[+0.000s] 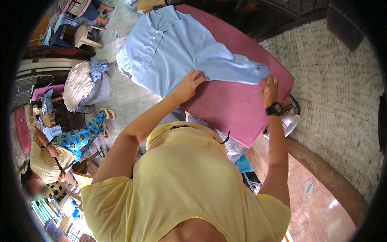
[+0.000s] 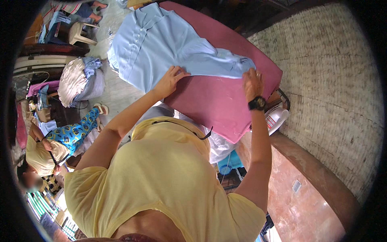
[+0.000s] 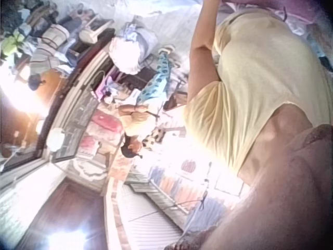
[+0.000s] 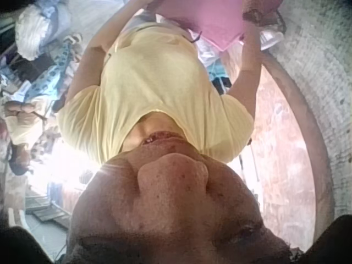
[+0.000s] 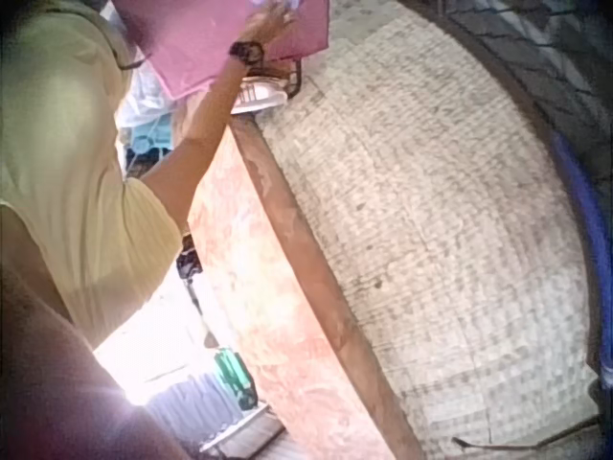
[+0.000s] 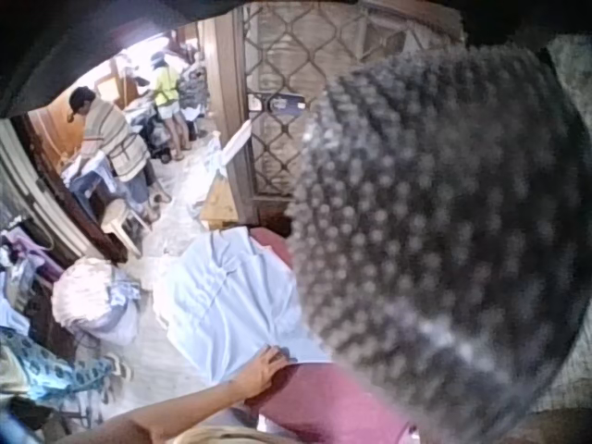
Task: The person irons a blue shirt on a padded board, pressing the body and sleeves with a handheld iron, then turns and adjusts the garment to press different sections.
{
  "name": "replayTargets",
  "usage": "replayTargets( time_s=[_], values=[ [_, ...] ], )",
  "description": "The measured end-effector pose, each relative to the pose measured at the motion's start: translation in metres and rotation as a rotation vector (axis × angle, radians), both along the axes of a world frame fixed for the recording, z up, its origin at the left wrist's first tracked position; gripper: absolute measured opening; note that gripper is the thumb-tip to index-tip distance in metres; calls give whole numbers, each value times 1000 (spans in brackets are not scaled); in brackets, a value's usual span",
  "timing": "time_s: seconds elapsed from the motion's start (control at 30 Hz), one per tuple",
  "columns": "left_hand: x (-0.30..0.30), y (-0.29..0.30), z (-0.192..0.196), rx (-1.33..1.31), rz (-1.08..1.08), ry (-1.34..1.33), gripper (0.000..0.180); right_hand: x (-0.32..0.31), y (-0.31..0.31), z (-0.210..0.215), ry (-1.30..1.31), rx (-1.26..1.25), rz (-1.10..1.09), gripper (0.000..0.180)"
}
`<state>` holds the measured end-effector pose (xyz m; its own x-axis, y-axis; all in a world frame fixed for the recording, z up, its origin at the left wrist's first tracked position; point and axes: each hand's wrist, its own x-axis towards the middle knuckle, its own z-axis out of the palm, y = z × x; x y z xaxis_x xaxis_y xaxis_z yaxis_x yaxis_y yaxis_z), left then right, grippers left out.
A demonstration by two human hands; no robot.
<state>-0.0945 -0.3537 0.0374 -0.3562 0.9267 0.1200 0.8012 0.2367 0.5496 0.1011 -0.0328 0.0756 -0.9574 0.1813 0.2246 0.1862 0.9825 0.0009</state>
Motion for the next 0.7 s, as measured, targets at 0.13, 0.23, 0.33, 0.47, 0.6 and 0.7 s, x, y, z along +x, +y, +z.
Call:
replayTargets(
  time_s=[0.13, 0.23, 0.33, 0.47, 0.6, 0.7],
  values=[
    [3, -9, -25, -19, -51, -1, 62, 51, -38, -49, -79, 56, -140, 19],
    [1, -16, -35, -43, -52, 34, 59, 44, -62, -43, -125, -188, -295, 21],
    [4, -12, -19, -53, -71, 51, 57, 13, -77, -8, 39, -241, -316, 20],
    [16, 19, -13, 14, -154, 55, 57, -46, -67, -13, 237, -258, -151, 21],
    [35, 40, -26, -25, -147, 110, 55, -86, -51, -45, 133, -310, -20, 18],
    [37, 48, -16, 15, -116, 97, 48, -86, -38, -57, 39, -210, -100, 19]
  ],
)
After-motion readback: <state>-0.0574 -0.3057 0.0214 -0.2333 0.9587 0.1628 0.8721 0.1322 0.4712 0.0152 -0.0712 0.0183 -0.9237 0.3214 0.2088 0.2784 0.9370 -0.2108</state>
